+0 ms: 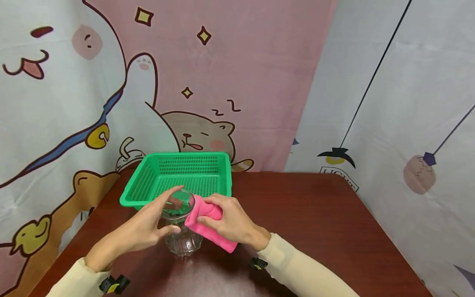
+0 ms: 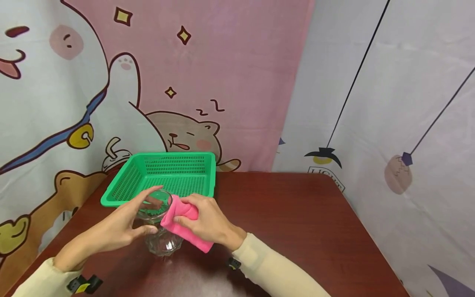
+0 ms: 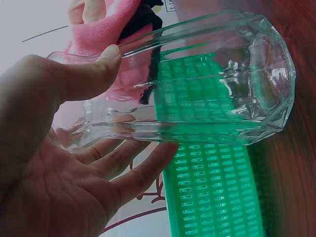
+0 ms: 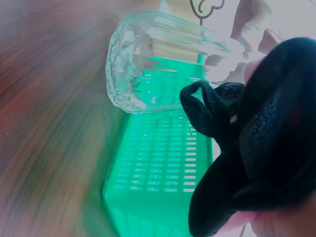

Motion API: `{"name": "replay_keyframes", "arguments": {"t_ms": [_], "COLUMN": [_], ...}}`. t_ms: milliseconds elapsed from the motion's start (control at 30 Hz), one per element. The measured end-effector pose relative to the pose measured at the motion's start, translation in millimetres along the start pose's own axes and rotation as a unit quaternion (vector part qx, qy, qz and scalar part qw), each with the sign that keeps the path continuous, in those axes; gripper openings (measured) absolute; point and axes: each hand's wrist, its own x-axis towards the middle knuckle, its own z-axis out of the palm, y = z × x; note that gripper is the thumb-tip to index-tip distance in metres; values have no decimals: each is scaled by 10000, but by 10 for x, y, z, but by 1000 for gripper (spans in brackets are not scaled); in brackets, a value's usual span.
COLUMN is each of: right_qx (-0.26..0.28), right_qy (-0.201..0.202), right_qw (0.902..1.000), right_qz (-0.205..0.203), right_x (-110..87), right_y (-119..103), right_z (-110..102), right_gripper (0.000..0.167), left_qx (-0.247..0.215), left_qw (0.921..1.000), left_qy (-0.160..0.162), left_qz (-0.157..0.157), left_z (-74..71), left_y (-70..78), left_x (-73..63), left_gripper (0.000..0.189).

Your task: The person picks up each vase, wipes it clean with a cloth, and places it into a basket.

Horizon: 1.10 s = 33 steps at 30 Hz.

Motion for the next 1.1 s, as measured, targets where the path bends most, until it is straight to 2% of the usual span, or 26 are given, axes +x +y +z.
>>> {"name": "replay_keyframes", "arguments": {"t_ms": [267, 633, 800, 1100], "right_qx": [88, 284, 199, 134], "right_qy": [200, 98, 224, 346], "right_qw": [9998, 9990, 9994, 9993], "right_qz": [14, 324, 150, -86], "right_x": [11, 8, -7, 8], "right_y": [-4, -13, 1, 3], "right_z": [-19, 1, 17, 48], "right_gripper": [42, 59, 54, 32], "left_qx": [-104, -201, -198, -209], "left_qw": [9999, 9998, 9998, 9998], "left_qy": [15, 12, 1, 0], "left_qz": [0, -34, -18, 4], "left_z": [10, 16, 21, 11], "left_y": [-13, -20, -25, -21], "left_x": [-1, -8, -3, 5], "left_gripper": [109, 108, 107, 108]}}
